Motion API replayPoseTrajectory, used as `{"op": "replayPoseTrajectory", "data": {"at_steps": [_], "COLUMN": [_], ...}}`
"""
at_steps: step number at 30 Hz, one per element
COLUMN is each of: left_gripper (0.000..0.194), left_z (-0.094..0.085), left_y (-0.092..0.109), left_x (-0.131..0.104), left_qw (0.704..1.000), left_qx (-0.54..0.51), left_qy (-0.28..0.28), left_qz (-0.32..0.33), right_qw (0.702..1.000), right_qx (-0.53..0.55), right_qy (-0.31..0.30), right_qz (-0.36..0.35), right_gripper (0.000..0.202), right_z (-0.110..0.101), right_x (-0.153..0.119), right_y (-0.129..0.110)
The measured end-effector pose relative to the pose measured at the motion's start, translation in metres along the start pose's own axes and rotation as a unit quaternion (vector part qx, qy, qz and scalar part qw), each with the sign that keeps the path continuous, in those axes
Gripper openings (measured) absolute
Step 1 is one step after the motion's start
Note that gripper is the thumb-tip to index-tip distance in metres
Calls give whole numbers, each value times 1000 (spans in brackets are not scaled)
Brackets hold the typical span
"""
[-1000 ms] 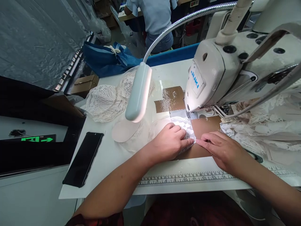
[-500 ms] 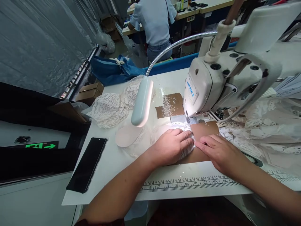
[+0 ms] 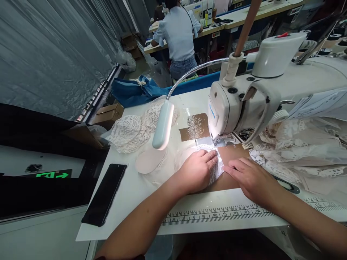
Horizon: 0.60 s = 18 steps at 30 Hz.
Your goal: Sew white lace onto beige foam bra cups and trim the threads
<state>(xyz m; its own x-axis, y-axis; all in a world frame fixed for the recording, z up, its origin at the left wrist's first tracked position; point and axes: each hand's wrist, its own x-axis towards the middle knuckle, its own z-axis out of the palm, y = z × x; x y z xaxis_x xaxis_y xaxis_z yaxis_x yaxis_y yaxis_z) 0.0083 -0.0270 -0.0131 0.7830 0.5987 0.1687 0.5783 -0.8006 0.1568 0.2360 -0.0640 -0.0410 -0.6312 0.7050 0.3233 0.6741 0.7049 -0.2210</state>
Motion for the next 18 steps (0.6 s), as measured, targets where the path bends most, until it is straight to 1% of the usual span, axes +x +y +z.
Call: {"op": "replayPoseTrajectory", "data": {"at_steps": [5, 8, 10, 13, 16, 18], "left_gripper": [46, 48, 48, 47, 45, 40], "left_z": [0, -1, -1, -3, -5, -4], "left_y": [-14, -23, -29, -37, -43, -43], "left_x": [4, 9, 13, 17, 19, 18], "left_qw": [1000, 1000, 999, 998, 998, 999], "left_qx": [0, 13, 25, 36, 39, 34], "left_qy": [-5, -24, -34, -43, -44, -31], "left_qz": [8, 14, 16, 19, 19, 21], "right_qw": [999, 997, 995, 994, 994, 994], "right_qx": [2, -4, -15, -35, -57, -74], "right_qy": [-37, -77, -93, -93, -73, -62], "right_qz": [19, 14, 24, 47, 56, 58], "right_gripper": [41, 34, 30, 28, 33, 37], "right_z": [-9, -15, -15, -10, -2, 1], "right_x": [15, 29, 37, 43, 42, 40], "right_y": [2, 7, 10, 12, 12, 11]}}
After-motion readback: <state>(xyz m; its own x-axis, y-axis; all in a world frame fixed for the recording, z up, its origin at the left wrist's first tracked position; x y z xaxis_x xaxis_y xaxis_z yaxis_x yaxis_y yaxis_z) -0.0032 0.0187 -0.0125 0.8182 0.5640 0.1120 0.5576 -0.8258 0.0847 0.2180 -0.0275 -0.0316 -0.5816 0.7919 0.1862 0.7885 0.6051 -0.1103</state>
